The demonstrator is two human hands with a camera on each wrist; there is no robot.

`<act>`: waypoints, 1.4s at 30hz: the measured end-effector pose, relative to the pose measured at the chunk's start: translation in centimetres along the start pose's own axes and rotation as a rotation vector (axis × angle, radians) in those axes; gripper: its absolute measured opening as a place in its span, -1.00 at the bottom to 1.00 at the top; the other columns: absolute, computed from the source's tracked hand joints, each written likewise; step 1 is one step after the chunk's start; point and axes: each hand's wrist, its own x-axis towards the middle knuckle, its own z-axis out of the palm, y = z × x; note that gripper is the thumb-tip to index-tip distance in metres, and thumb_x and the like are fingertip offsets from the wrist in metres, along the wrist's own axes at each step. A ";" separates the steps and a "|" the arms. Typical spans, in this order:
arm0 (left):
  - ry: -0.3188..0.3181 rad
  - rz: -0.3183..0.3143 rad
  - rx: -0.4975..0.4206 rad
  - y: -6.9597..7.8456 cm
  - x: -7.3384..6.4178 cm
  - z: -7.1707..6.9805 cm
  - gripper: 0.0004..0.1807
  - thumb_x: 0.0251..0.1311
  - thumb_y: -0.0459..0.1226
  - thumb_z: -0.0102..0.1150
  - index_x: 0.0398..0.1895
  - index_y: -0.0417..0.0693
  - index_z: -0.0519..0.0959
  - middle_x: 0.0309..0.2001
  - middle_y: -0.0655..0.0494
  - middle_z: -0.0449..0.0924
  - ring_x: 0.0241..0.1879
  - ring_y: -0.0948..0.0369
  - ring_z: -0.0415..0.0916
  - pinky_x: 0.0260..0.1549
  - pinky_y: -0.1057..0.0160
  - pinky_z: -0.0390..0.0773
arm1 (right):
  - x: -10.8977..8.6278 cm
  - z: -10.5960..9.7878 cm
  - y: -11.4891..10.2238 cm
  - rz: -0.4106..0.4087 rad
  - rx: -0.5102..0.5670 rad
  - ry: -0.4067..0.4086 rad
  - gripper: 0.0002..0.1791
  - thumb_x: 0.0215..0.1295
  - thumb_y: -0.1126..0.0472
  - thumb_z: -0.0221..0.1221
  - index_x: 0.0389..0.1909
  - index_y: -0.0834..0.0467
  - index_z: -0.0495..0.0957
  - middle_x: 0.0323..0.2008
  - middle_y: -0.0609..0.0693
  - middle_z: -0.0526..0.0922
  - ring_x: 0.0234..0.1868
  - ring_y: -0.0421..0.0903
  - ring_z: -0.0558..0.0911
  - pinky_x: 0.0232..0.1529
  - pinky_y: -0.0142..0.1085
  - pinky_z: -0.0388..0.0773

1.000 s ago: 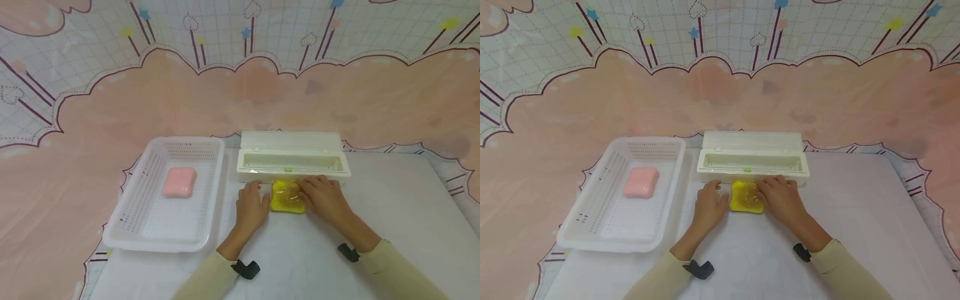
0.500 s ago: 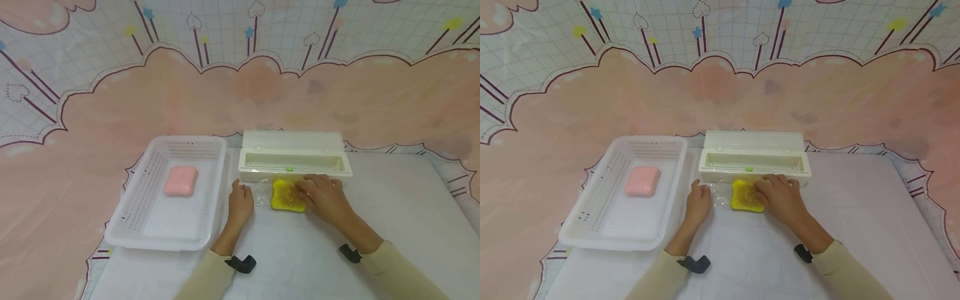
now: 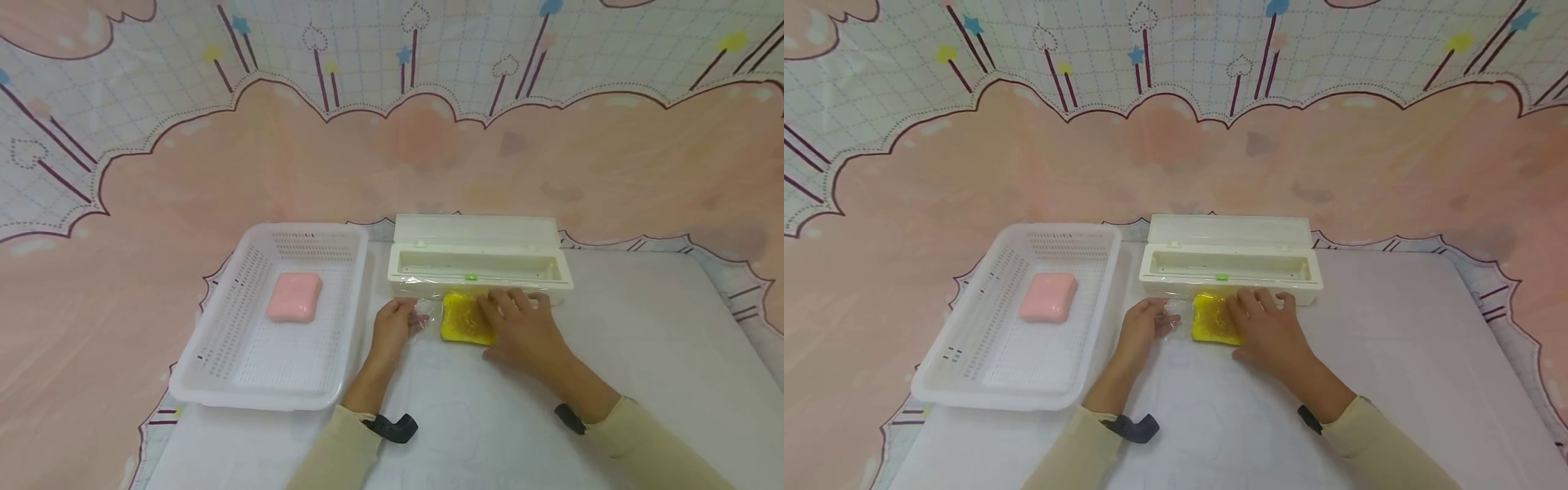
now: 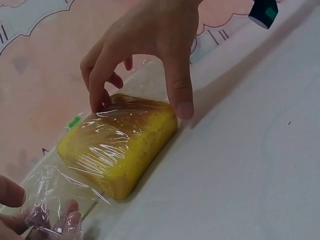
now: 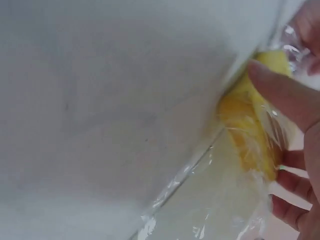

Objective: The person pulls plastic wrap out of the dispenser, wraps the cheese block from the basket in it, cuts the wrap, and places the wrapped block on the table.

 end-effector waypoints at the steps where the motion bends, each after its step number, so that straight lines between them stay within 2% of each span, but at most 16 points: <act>1: -0.003 -0.003 -0.006 0.0 0.0 0.0 -0.71 0.48 -0.32 -0.02 0.05 -0.39 0.56 -0.30 0.03 0.52 -0.22 0.08 0.75 -0.10 0.19 0.73 | 0.1 0.0 -0.1 -0.022 -0.038 0.008 0.10 -0.19 -0.31 0.57 0.40 0.04 0.40 0.27 0.06 0.44 0.30 0.16 0.38 0.19 0.32 0.34; 3: -0.009 -0.008 -0.013 0.0 0.0 0.0 -0.71 0.48 -0.32 -0.02 0.04 -0.40 0.54 -0.26 -0.02 0.56 -0.24 0.11 0.74 -0.11 0.20 0.73 | 0.2 0.2 -0.3 -0.061 -0.113 0.042 0.09 -0.19 -0.33 0.57 0.36 0.08 0.40 0.18 0.07 0.46 0.20 0.14 0.43 0.11 0.26 0.41; 6: -0.024 -0.011 -0.016 0.0 0.1 -0.1 -0.72 0.48 -0.35 -0.07 0.02 -0.40 0.53 -0.12 -0.18 0.65 -0.24 0.11 0.75 -0.15 0.22 0.73 | 0.5 0.5 -0.4 -0.101 -0.203 0.115 -0.09 -0.08 -0.23 0.55 0.22 0.13 0.42 0.04 0.10 0.48 0.05 0.12 0.49 -0.05 0.15 0.48; 10: -0.062 -0.019 -0.056 0.0 0.2 0.0 -0.73 0.48 -0.38 -0.17 -0.02 -0.37 0.51 0.00 -0.27 0.68 -0.28 0.17 0.75 -0.30 0.34 0.67 | 0.7 0.9 -0.1 -0.108 -0.213 0.159 -0.29 0.03 -0.09 0.50 0.09 0.14 0.42 -0.03 0.12 0.51 0.00 0.13 0.53 -0.08 0.13 0.51; 15: -0.139 -0.052 -0.136 -0.2 0.3 0.1 -0.70 0.48 -0.38 -0.20 0.07 -0.36 0.49 0.00 -0.18 0.66 -0.24 0.22 0.68 -0.26 0.35 0.65 | 0.2 -0.1 0.5 -0.076 -0.021 0.163 -0.29 -0.03 -0.12 0.43 0.12 0.15 0.50 0.05 0.10 0.60 0.14 0.15 0.57 0.09 0.22 0.47; 18: -0.213 -0.060 -0.112 -0.3 0.3 0.1 -0.68 0.54 -0.34 -0.15 0.17 -0.35 0.47 0.09 -0.18 0.66 -0.24 0.25 0.69 -0.23 0.36 0.66 | -0.1 -1.3 1.0 -0.079 0.129 0.222 -0.33 -0.07 -0.05 0.37 0.09 0.18 0.56 0.01 0.08 0.64 0.06 0.08 0.61 0.10 0.18 0.48; 21: -0.288 -0.080 -0.110 -0.2 0.1 0.4 -0.58 0.61 -0.18 -0.17 0.27 -0.31 0.45 0.17 -0.17 0.65 -0.30 0.30 0.68 -0.24 0.37 0.64 | -0.1 -2.7 1.6 -0.078 0.261 0.259 -0.40 -0.07 0.04 0.32 0.06 0.19 0.56 -0.04 0.06 0.62 -0.04 0.03 0.61 0.06 0.12 0.52; 24: -0.268 -0.090 -0.208 -0.1 -0.1 1.2 -0.45 0.63 -0.02 -0.28 0.27 -0.31 0.44 0.14 -0.19 0.67 -0.36 0.27 0.68 -0.27 0.34 0.64 | 0.3 -4.1 2.1 -0.032 0.378 0.240 -0.42 -0.04 0.09 0.30 0.09 0.19 0.55 -0.01 0.05 0.59 -0.05 0.03 0.61 0.02 0.06 0.59; 26: -0.211 -0.044 -0.229 -0.2 -0.3 2.1 -0.46 0.64 -0.02 -0.31 0.17 -0.31 0.47 0.05 -0.21 0.71 -0.43 0.25 0.68 -0.32 0.33 0.65 | 0.6 -5.0 2.5 0.011 0.438 0.212 -0.43 0.02 0.11 0.28 0.12 0.18 0.55 0.02 0.05 0.57 -0.04 0.05 0.61 -0.01 0.05 0.62; 27: -0.175 0.012 -0.185 -0.3 -0.4 2.5 -0.53 0.62 -0.08 -0.26 0.10 -0.30 0.50 -0.02 -0.19 0.74 -0.47 0.27 0.67 -0.37 0.34 0.64 | 0.8 -5.4 2.7 0.032 0.459 0.201 -0.45 0.05 0.12 0.27 0.13 0.17 0.55 0.03 0.05 0.57 -0.03 0.05 0.61 -0.02 0.05 0.64; 28: -0.150 0.103 -0.071 -0.4 -0.5 3.0 -0.60 0.60 -0.14 -0.22 0.03 -0.27 0.53 -0.13 -0.15 0.77 -0.50 0.29 0.66 -0.42 0.37 0.62 | 1.1 -5.7 2.9 0.046 0.479 0.198 -0.46 0.07 0.13 0.26 0.13 0.17 0.55 0.02 0.05 0.58 -0.03 0.07 0.63 -0.03 0.06 0.66; 31: -0.093 0.450 0.429 -0.3 -0.5 4.6 -0.77 0.50 -0.30 -0.05 -0.13 -0.19 0.62 -0.28 -0.02 0.76 -0.45 0.30 0.64 -0.42 0.38 0.60 | 1.8 -6.3 3.5 0.059 0.513 0.218 -0.52 0.11 0.17 0.21 0.10 0.19 0.58 0.00 0.08 0.62 -0.04 0.09 0.66 -0.05 0.08 0.66; 34: 0.012 0.768 0.855 0.0 -0.2 6.1 -0.82 0.45 -0.30 0.09 -0.08 -0.08 0.69 -0.19 0.08 0.75 -0.24 0.25 0.68 -0.26 0.33 0.65 | 2.4 -6.4 3.8 0.053 0.544 0.254 -0.56 0.14 0.19 0.17 0.07 0.20 0.62 -0.03 0.09 0.65 -0.06 0.09 0.67 -0.06 0.06 0.65; 35: 0.024 0.821 0.920 0.1 0.0 6.6 -0.82 0.46 -0.27 0.11 -0.05 -0.07 0.69 -0.13 0.09 0.74 -0.18 0.22 0.69 -0.21 0.29 0.67 | 2.6 -6.4 3.9 0.054 0.558 0.263 -0.57 0.15 0.19 0.15 0.06 0.20 0.63 -0.03 0.09 0.66 -0.06 0.08 0.67 -0.07 0.05 0.64; 37: 0.051 0.855 1.001 0.2 0.3 7.3 -0.77 0.50 -0.20 0.09 0.06 -0.01 0.66 -0.05 0.13 0.74 -0.12 0.22 0.70 -0.18 0.27 0.68 | 2.8 -6.3 3.8 0.057 0.586 0.278 -0.57 0.16 0.20 0.11 0.06 0.20 0.64 -0.03 0.09 0.66 -0.07 0.08 0.66 -0.07 0.04 0.60; 42: 0.101 0.819 1.046 0.1 1.3 8.1 -0.77 0.54 -0.07 0.02 0.02 0.09 0.60 -0.21 0.18 0.73 -0.34 0.26 0.62 -0.40 0.29 0.59 | 3.2 -6.3 3.6 0.069 0.616 0.332 -0.56 0.18 0.20 0.07 0.06 0.21 0.64 -0.02 0.12 0.67 -0.09 0.09 0.65 -0.08 0.03 0.57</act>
